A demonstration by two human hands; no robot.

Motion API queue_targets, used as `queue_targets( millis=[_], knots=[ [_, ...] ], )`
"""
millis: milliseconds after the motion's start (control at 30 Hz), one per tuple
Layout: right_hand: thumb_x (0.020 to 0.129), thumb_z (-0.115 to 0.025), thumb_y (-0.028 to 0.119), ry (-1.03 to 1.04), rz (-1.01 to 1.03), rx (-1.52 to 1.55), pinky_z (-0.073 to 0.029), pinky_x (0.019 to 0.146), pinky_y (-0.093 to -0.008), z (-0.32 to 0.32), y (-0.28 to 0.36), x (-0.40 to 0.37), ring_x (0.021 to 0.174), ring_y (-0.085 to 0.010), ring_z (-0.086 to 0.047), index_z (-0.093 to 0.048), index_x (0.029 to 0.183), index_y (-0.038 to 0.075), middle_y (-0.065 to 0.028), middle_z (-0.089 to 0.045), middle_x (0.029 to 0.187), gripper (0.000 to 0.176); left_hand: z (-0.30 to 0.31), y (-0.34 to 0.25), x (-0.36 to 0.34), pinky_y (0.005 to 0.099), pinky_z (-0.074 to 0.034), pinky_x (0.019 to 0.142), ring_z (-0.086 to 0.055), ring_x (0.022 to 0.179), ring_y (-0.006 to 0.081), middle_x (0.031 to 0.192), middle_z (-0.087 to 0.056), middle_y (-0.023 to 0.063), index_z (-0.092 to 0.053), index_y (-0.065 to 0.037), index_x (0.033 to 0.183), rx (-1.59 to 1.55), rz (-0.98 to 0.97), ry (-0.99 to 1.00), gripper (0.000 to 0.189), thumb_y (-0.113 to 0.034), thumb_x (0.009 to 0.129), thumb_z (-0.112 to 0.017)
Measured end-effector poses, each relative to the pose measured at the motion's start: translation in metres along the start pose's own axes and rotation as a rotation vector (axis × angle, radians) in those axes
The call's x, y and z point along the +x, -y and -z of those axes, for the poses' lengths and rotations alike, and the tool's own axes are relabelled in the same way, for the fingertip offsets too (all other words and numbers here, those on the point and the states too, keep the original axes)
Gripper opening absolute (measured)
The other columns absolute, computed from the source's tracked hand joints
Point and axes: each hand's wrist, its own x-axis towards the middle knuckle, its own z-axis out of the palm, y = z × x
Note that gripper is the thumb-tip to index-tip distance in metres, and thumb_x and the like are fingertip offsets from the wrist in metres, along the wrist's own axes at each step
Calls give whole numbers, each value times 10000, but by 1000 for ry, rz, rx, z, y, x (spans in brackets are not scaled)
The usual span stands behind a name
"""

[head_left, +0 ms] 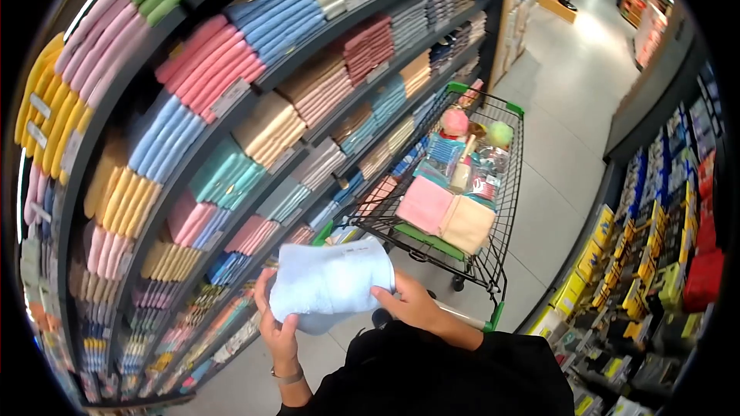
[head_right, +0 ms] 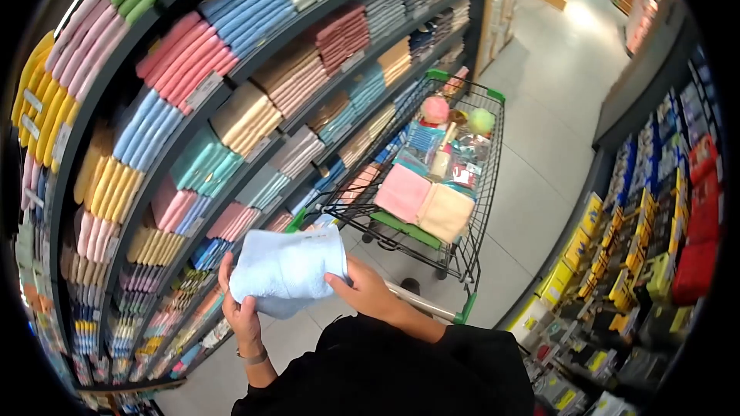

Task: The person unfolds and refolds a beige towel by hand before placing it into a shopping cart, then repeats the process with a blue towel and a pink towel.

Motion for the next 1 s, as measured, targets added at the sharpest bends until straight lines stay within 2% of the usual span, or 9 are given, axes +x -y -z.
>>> queue_targets(
  millis=[67, 100, 267, 400, 533, 567, 700, 900, 1000],
  knots=[
    [925, -604, 184, -98, 84, 17, -440, 896, -320, -4, -2, -6, 1076, -237, -544, -549, 1189, -41, -140, -545, 1215, 351, 4, 0, 1, 440, -264, 1101, -393, 1302, 320, 1404, -464, 164, -605, 96, 1133, -34, 0, 70, 598, -429, 852, -657],
    [923, -608, 181, -123, 154, 14, -430, 910, -319, -4, 0, -4, 1096, -234, -531, -557, 1172, -41, -139, -533, 1226, 338, 4, 3, 3, 440, -327, 1056, -473, 1213, 306, 1249, -571, 178, -594, 94, 1100, -61, -45, 59, 557, -413, 871, -637],
    [868, -665, 139, -364, 489, -280, -380, 990, -363, -29, 1, 10, 1166, -292, -484, -616, 1038, -46, -162, -486, 1241, 256, 17, 16, 15, 363, -459, 858, -569, 943, 206, 1030, -586, 135, -528, 33, 1093, -218, -7, -94, 397, -340, 956, -543],
    [835, -688, 134, -256, 665, -340, -346, 1037, -421, -52, 31, 16, 1229, -331, -451, -625, 1086, -45, -184, -470, 1260, 314, 31, 26, 7, 271, -438, 807, -521, 884, 123, 967, -573, 57, -540, 9, 1049, -278, 106, -334, 210, -170, 992, -446],
    [873, -659, 157, -49, 406, -166, -392, 993, -370, -84, 20, 25, 1167, -294, -512, -610, 1132, -33, -160, -504, 1239, 324, 52, 29, 5, 270, -448, 792, -531, 862, 118, 948, -587, 53, -546, 6, 1052, -351, 138, -356, 203, -164, 992, -455],
    [894, -639, 141, -62, 401, -166, -436, 909, -339, -90, 19, 29, 1053, -257, -564, -615, 1112, -27, -138, -548, 1151, 276, 59, 29, 4, 270, -450, 790, -533, 860, 118, 945, -590, 53, -548, 6, 1051, -358, 140, -364, 200, -163, 991, -459],
    [909, -608, 100, -77, 406, -128, -455, 788, -323, -117, 21, 43, 901, -220, -574, -620, 1066, -32, -116, -578, 1004, 207, 87, 55, -2, 265, -441, 814, -530, 857, 113, 945, -597, 52, -555, 10, 1027, -305, 93, -366, 177, -147, 983, -488],
    [911, -603, 101, -87, 358, -87, -446, 812, -313, -151, 29, 51, 927, -211, -570, -610, 1076, -30, -110, -577, 989, 210, 141, 84, -12, 267, -460, 804, -547, 917, 131, 1062, -587, 75, -493, -3, 1129, -111, 38, -233, 239, -139, 949, -572],
    [913, -599, 101, -134, 401, -128, -440, 824, -309, -156, 23, 50, 934, -204, -565, -600, 1083, -24, -101, -572, 989, 211, 168, 76, -1, 306, -463, 852, -559, 973, 164, 1109, -580, 107, -412, -11, 1226, -341, 151, -157, 389, -97, 907, -618]
  ],
)
